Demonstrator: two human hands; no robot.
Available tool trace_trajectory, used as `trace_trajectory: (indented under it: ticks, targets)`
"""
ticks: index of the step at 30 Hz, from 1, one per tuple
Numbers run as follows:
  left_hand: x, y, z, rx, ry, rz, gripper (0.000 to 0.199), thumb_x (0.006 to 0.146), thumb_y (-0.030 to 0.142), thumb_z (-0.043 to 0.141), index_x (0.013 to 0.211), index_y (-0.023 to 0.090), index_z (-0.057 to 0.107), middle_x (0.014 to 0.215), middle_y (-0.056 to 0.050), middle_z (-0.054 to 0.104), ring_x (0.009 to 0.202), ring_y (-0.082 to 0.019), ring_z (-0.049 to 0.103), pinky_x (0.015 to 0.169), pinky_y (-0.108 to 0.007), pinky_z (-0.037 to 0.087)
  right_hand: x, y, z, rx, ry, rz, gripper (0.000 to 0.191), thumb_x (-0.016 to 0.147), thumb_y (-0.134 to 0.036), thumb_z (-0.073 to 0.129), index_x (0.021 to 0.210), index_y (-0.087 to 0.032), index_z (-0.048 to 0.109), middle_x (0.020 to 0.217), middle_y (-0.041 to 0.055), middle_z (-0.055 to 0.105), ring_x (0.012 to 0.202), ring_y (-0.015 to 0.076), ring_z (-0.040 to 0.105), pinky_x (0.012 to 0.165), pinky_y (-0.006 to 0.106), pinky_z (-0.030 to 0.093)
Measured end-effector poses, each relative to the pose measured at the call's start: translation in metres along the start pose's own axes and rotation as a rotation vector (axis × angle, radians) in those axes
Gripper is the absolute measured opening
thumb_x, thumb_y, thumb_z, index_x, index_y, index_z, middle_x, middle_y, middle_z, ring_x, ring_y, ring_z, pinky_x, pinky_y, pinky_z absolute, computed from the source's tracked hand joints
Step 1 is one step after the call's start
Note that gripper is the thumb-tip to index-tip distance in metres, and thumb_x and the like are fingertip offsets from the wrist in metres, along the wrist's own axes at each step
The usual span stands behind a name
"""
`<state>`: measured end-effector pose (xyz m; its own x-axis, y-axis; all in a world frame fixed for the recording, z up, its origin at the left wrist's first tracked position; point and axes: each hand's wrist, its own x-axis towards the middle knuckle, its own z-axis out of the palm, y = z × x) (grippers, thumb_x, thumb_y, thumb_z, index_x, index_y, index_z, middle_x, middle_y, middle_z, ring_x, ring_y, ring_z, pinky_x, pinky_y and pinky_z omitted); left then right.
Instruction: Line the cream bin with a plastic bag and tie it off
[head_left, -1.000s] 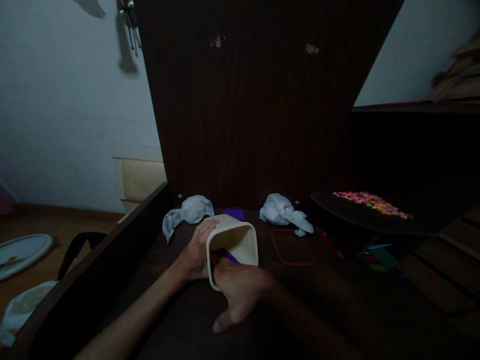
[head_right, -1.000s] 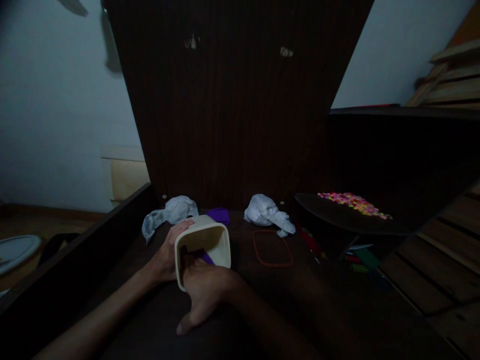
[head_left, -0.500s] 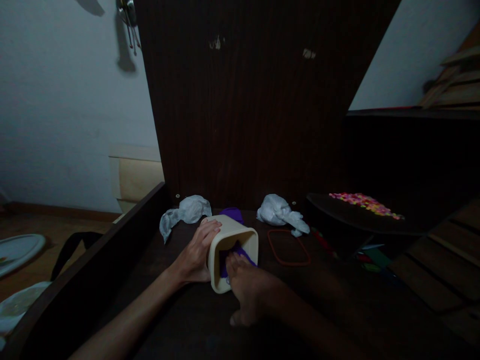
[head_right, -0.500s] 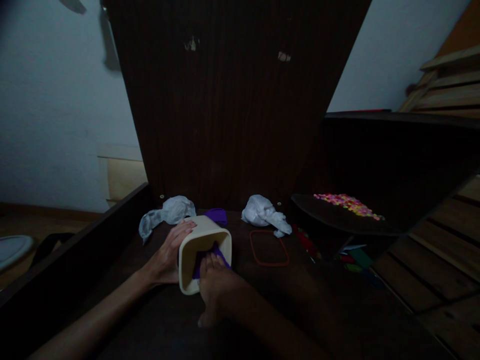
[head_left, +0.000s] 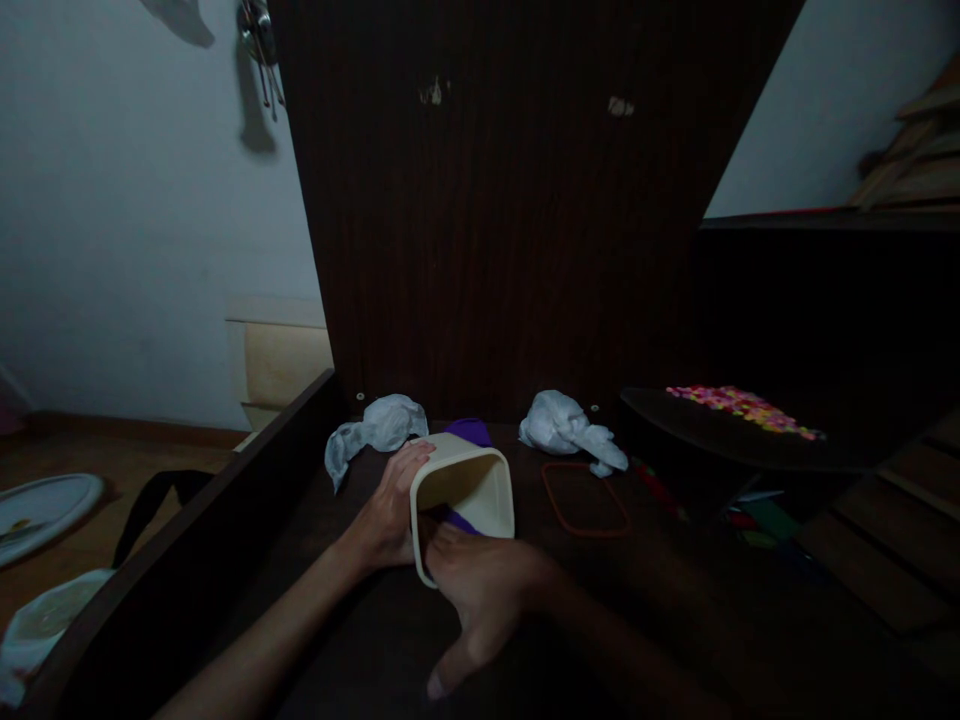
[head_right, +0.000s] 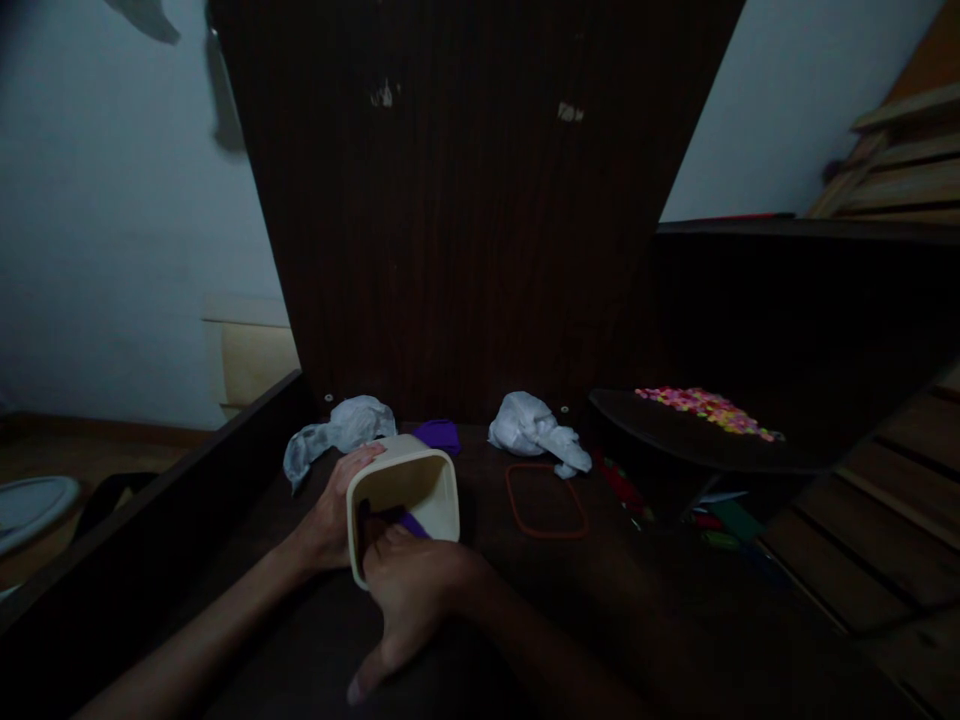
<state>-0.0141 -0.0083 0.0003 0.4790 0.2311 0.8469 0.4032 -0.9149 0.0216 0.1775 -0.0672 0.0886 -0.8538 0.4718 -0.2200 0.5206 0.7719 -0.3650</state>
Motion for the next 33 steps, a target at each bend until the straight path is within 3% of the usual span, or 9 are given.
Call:
trace_trajectory:
  ticks: [3, 6, 13, 17, 19, 22, 25, 29, 33]
  targets:
    - [0.002, -0.001, -0.003, -0.004, -0.020, 0.014, 0.105, 0.081, 0.047, 0.076, 0.160, 0.012, 0.017, 0.142, -0.027, 0.050, 0.137, -0.045, 0.049, 0.111, -0.071, 0.043, -0.025, -0.005, 0.011, 0.031, -0.032, 0.004, 0.101, 0.085, -0.043, 0.074, 0.158, 0.007, 0.024, 0.164, 0.0303, 0.021, 0.155, 0.0366, 0.022, 0.127, 0.042, 0.023]
    - [0.004, -0.001, -0.004, -0.024, -0.016, -0.002, 0.106, 0.079, 0.047, 0.078, 0.161, 0.015, 0.017, 0.142, -0.025, 0.051, 0.135, -0.045, 0.052, 0.111, -0.070, 0.044, -0.042, -0.006, 0.019, 0.034, -0.001, 0.180, 0.072, 0.100, -0.034, 0.052, 0.158, 0.003, 0.029, 0.165, 0.0262, 0.023, 0.156, 0.0333, 0.019, 0.128, 0.044, 0.018]
    - [0.005, 0.001, 0.000, -0.002, -0.012, 0.010, 0.110, 0.075, 0.052, 0.078, 0.161, 0.017, 0.019, 0.143, -0.023, 0.052, 0.134, -0.044, 0.053, 0.113, -0.069, 0.044, -0.037, -0.009, -0.003, -0.005, -0.158, 0.366, 0.114, 0.078, -0.042, 0.080, 0.157, 0.010, 0.017, 0.163, 0.0349, 0.012, 0.155, 0.0422, 0.015, 0.127, 0.049, 0.022]
    - [0.007, 0.005, 0.001, 0.016, -0.007, 0.017, 0.107, 0.076, 0.046, 0.080, 0.160, 0.016, 0.021, 0.142, -0.023, 0.054, 0.133, -0.045, 0.054, 0.114, -0.070, 0.042, -0.004, -0.004, -0.016, -0.118, -0.219, 0.372, 0.128, 0.061, -0.041, 0.093, 0.155, 0.012, 0.025, 0.160, 0.0384, 0.024, 0.151, 0.0447, 0.030, 0.124, 0.045, 0.030]
    - [0.007, 0.007, 0.001, 0.020, -0.017, 0.008, 0.106, 0.076, 0.046, 0.079, 0.160, 0.018, 0.020, 0.143, -0.021, 0.053, 0.132, -0.045, 0.055, 0.115, -0.069, 0.041, 0.015, 0.003, -0.019, -0.131, -0.249, 0.337, 0.116, 0.058, -0.048, 0.093, 0.147, 0.009, 0.046, 0.152, 0.0361, 0.043, 0.143, 0.0450, 0.045, 0.118, 0.046, 0.038]
    - [0.006, 0.009, 0.000, 0.025, -0.033, 0.001, 0.107, 0.077, 0.044, 0.079, 0.160, 0.019, 0.018, 0.143, -0.022, 0.053, 0.134, -0.045, 0.054, 0.114, -0.070, 0.042, 0.039, 0.015, -0.022, -0.059, -0.350, 0.348, 0.087, 0.048, -0.057, 0.093, 0.115, -0.004, 0.076, 0.118, 0.0233, 0.074, 0.115, 0.0424, 0.068, 0.098, 0.045, 0.055]
    - [0.005, 0.008, 0.000, 0.018, -0.024, 0.002, 0.105, 0.079, 0.041, 0.080, 0.160, 0.016, 0.018, 0.141, -0.025, 0.053, 0.137, -0.043, 0.050, 0.113, -0.071, 0.041, 0.049, 0.017, -0.022, -0.041, -0.395, 0.326, 0.073, 0.046, -0.064, 0.090, 0.094, -0.010, 0.082, 0.094, 0.0149, 0.079, 0.093, 0.0369, 0.075, 0.082, 0.041, 0.059]
    - [0.004, 0.002, 0.000, 0.007, 0.016, 0.021, 0.100, 0.082, 0.041, 0.077, 0.160, 0.014, 0.020, 0.141, -0.026, 0.052, 0.138, -0.041, 0.050, 0.113, -0.069, 0.042, 0.038, 0.007, -0.018, -0.055, -0.363, 0.177, 0.073, 0.072, -0.066, 0.077, 0.110, -0.004, 0.077, 0.113, 0.0216, 0.075, 0.106, 0.0362, 0.072, 0.089, 0.040, 0.057]
    - [0.002, -0.002, -0.003, -0.014, 0.005, -0.011, 0.104, 0.081, 0.045, 0.077, 0.161, 0.018, 0.016, 0.144, -0.025, 0.049, 0.136, -0.043, 0.051, 0.110, -0.070, 0.045, 0.009, 0.000, -0.007, 0.008, -0.072, 0.032, 0.106, 0.065, -0.052, 0.088, 0.147, 0.002, 0.048, 0.154, 0.0298, 0.045, 0.142, 0.0404, 0.047, 0.117, 0.043, 0.041]
